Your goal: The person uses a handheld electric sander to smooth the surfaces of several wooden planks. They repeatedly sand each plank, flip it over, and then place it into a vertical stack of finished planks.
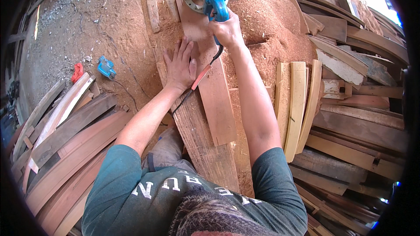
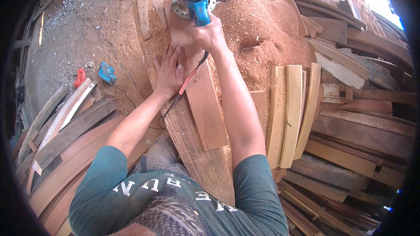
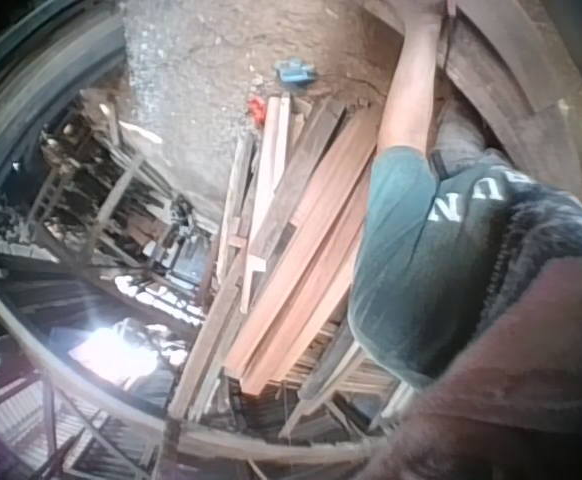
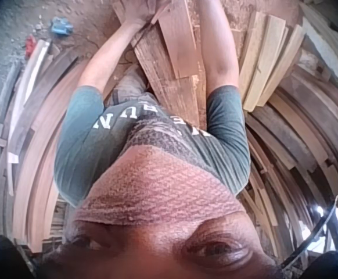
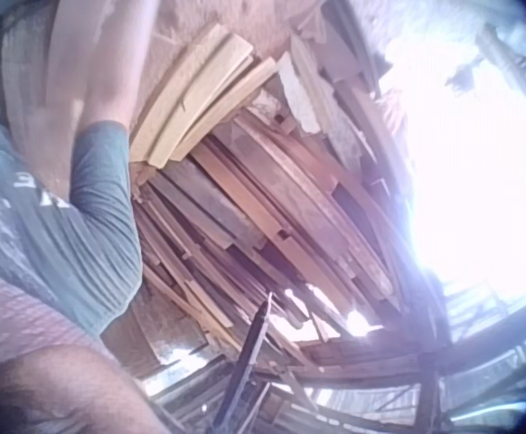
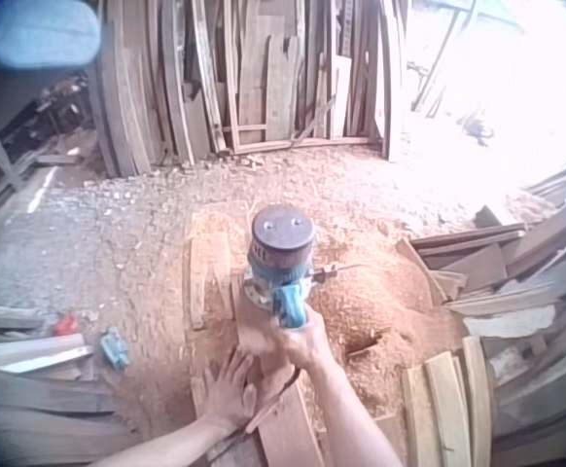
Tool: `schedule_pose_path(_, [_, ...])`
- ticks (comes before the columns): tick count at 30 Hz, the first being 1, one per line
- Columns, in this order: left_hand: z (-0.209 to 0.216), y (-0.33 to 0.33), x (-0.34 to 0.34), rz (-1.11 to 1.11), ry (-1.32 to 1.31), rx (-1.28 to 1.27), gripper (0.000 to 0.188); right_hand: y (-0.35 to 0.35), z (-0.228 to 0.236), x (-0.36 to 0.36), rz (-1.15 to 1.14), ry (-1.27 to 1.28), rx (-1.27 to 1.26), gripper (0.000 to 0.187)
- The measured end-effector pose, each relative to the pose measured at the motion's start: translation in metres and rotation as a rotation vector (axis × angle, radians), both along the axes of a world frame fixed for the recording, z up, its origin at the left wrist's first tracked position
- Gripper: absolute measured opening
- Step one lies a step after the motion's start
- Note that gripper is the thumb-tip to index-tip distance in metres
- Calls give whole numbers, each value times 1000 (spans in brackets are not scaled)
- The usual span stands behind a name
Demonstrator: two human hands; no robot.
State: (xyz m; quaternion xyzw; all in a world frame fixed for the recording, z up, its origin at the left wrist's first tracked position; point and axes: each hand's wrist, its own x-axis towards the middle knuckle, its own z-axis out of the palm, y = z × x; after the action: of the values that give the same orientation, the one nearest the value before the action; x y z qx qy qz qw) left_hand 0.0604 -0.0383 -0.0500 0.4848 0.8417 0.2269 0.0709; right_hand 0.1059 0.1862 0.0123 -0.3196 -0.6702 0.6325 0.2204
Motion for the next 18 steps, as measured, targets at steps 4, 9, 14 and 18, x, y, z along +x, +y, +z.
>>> schedule_pose_path(4, [2, -1, 0, 4, -4, -6, 63, 0, 5, -6, -4, -30, -13, 22])
schedule_pose_path(9, [0, -1, -1, -3, 9, 3, 63, 6, 0, -13, -12, -6, -16, 22])
schedule_pose_path(14, [-6, -1, -1, -4, 42, 32, 63, 15, -3, -26, -15, -9, 43, 22])
schedule_pose_path(18, [-6, -1, -3, -11, 42, 81, 62, 27, 10, -44, -2, -76, 72, 23])
